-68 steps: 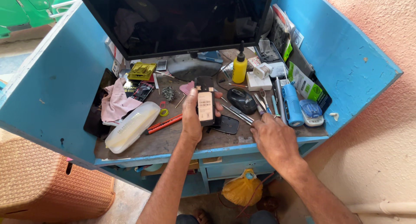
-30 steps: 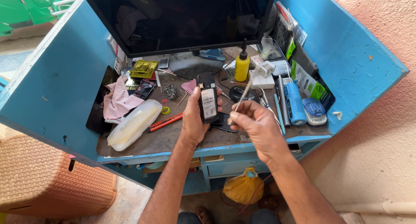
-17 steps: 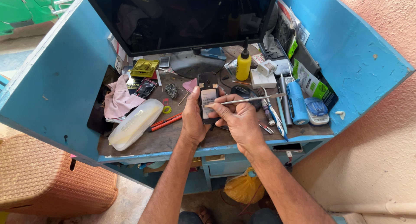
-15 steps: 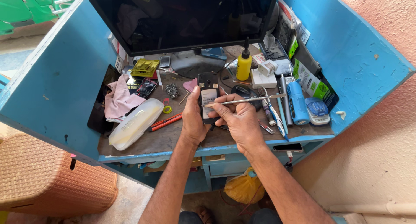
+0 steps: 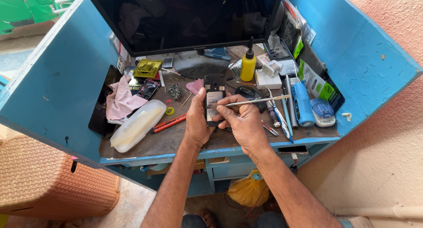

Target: The person sits at a cluttered repair workbench and uses a screwdriver to work on a mobile phone, prying at its back cover and battery compartment. They reposition the phone repeatedly, manipulate internal components with the screwdriver, and finally hold up the opened phone with its screen lit.

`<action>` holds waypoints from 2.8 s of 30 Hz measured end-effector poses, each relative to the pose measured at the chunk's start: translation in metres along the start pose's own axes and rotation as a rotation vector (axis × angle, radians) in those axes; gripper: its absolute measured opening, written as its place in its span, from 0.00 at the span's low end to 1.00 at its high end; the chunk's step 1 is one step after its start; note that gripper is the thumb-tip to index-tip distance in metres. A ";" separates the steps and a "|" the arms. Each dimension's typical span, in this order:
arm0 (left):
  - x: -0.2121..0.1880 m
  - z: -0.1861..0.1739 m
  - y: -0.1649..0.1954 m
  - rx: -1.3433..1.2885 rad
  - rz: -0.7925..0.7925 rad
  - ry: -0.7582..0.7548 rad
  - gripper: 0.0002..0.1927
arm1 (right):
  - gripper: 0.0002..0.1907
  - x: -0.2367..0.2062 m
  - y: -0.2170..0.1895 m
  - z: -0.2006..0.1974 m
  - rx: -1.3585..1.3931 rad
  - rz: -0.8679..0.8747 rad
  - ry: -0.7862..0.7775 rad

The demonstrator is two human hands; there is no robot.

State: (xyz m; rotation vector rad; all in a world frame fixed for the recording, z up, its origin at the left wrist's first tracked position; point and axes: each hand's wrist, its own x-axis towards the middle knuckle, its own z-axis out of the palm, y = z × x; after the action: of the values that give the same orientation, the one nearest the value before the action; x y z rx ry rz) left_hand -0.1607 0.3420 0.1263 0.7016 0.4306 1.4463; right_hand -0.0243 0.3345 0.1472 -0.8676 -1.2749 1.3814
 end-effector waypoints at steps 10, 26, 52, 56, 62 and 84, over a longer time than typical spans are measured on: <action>0.008 -0.017 -0.015 -0.004 -0.001 -0.017 0.24 | 0.06 0.002 0.000 -0.011 0.020 -0.047 -0.148; 0.022 0.014 -0.006 0.107 -0.028 0.005 0.27 | 0.06 0.004 -0.017 -0.032 0.022 -0.073 -0.038; 0.009 0.045 0.006 0.959 -0.160 -0.035 0.17 | 0.07 -0.009 -0.023 -0.062 -0.432 0.072 0.058; 0.008 0.045 0.006 0.966 -0.193 0.009 0.18 | 0.07 -0.012 -0.028 -0.060 -0.447 0.068 0.112; 0.013 0.033 0.007 0.671 -0.226 -0.016 0.13 | 0.08 -0.026 -0.047 -0.065 -0.390 0.079 0.175; 0.008 0.011 0.002 -0.095 0.145 0.062 0.29 | 0.10 -0.052 0.024 0.013 0.222 0.069 0.160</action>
State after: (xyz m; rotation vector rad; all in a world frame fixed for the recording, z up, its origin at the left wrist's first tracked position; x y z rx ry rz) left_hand -0.1547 0.3480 0.1370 0.6235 0.3625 1.6176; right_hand -0.0301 0.2834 0.1200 -0.8562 -0.9574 1.4463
